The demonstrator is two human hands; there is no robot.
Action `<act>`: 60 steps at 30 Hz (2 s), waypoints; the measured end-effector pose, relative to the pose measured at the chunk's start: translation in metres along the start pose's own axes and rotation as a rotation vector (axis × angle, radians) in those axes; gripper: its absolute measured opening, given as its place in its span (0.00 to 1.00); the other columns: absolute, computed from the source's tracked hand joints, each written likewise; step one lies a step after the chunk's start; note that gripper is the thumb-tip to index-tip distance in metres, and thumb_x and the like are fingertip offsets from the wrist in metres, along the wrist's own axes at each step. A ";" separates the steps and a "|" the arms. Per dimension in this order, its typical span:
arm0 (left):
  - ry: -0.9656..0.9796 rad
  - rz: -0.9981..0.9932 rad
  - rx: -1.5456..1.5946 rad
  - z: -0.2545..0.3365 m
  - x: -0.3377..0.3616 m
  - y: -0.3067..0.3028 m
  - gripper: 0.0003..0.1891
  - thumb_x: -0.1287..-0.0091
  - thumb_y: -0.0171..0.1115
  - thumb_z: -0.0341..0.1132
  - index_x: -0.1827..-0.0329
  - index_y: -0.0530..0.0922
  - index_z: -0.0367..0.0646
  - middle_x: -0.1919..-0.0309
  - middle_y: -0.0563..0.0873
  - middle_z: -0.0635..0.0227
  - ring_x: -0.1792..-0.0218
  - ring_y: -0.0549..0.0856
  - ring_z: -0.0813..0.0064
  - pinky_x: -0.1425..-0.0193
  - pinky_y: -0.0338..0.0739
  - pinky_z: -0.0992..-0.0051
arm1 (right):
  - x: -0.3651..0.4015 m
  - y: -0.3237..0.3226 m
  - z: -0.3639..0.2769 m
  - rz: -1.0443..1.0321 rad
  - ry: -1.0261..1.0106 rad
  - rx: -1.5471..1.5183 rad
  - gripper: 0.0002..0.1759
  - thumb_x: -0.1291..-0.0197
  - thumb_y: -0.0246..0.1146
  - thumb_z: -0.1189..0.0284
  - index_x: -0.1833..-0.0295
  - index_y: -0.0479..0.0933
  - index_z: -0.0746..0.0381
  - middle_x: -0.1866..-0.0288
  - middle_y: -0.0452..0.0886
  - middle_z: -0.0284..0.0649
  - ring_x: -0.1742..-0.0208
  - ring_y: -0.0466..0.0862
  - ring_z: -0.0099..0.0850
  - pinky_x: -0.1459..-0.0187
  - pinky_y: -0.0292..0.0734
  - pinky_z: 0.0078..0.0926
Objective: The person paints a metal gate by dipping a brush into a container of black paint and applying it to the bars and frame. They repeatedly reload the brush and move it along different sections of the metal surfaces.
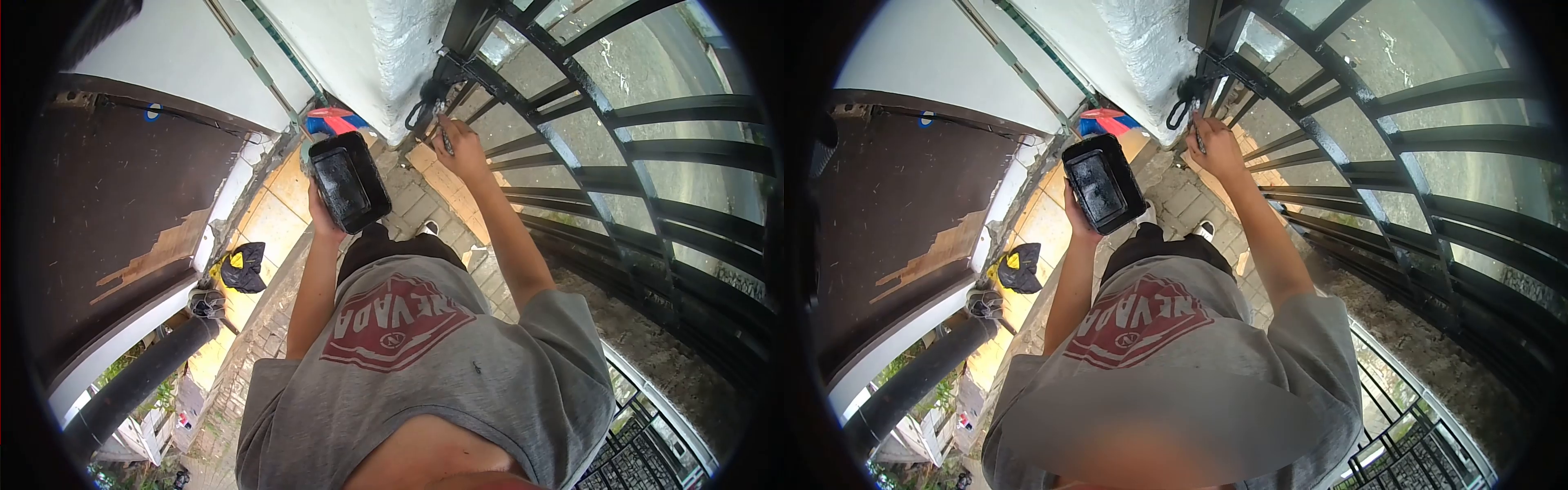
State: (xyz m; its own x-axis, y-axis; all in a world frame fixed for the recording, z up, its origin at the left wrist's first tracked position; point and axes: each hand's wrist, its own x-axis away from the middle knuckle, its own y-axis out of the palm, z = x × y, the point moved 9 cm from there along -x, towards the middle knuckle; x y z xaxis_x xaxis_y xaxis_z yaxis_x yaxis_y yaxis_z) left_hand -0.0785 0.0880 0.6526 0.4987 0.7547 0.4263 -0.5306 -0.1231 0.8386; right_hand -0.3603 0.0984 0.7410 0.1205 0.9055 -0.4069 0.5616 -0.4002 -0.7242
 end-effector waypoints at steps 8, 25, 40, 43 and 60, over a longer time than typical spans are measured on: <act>-0.002 0.006 0.002 0.003 -0.007 -0.021 0.38 0.26 0.48 0.66 0.28 0.73 0.42 0.38 0.84 0.55 0.42 0.85 0.56 0.33 0.79 0.55 | 0.010 0.014 0.001 -0.080 0.022 0.039 0.28 0.42 0.66 0.74 0.37 0.74 0.76 0.66 0.80 0.53 0.65 0.82 0.51 0.60 0.81 0.43; -0.030 0.009 -0.001 -0.004 -0.004 -0.008 0.33 0.22 0.45 0.62 0.29 0.73 0.44 0.40 0.85 0.59 0.44 0.86 0.62 0.38 0.83 0.59 | 0.025 0.037 0.008 -0.202 0.114 -0.032 0.22 0.42 0.65 0.75 0.42 0.79 0.72 0.63 0.84 0.58 0.63 0.85 0.54 0.61 0.82 0.44; -0.032 0.042 0.010 0.001 0.001 -0.016 0.31 0.22 0.46 0.60 0.30 0.74 0.44 0.41 0.85 0.59 0.44 0.87 0.62 0.39 0.84 0.59 | 0.022 0.059 -0.014 -0.244 0.092 0.087 0.27 0.39 0.62 0.71 0.36 0.74 0.75 0.59 0.83 0.56 0.56 0.85 0.51 0.54 0.83 0.46; -0.028 0.053 0.016 0.006 0.003 -0.016 0.31 0.22 0.47 0.60 0.30 0.74 0.44 0.41 0.85 0.59 0.45 0.87 0.62 0.40 0.84 0.59 | 0.023 0.057 0.001 -0.132 0.190 0.174 0.28 0.40 0.63 0.71 0.37 0.74 0.75 0.59 0.82 0.57 0.57 0.85 0.52 0.54 0.83 0.46; -0.015 0.063 -0.030 0.013 -0.002 -0.029 0.30 0.22 0.46 0.59 0.31 0.74 0.44 0.42 0.86 0.60 0.46 0.88 0.64 0.42 0.85 0.62 | 0.026 0.113 0.068 -0.440 0.262 0.398 0.27 0.38 0.63 0.69 0.37 0.74 0.74 0.48 0.84 0.56 0.47 0.85 0.48 0.46 0.83 0.44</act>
State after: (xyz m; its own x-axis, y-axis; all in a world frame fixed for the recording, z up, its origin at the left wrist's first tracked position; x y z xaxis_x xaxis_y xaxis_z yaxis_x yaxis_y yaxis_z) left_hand -0.0552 0.0812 0.6317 0.4738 0.7363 0.4831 -0.5813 -0.1506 0.7996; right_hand -0.3489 0.0671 0.6104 0.1727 0.9810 0.0880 0.2637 0.0400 -0.9638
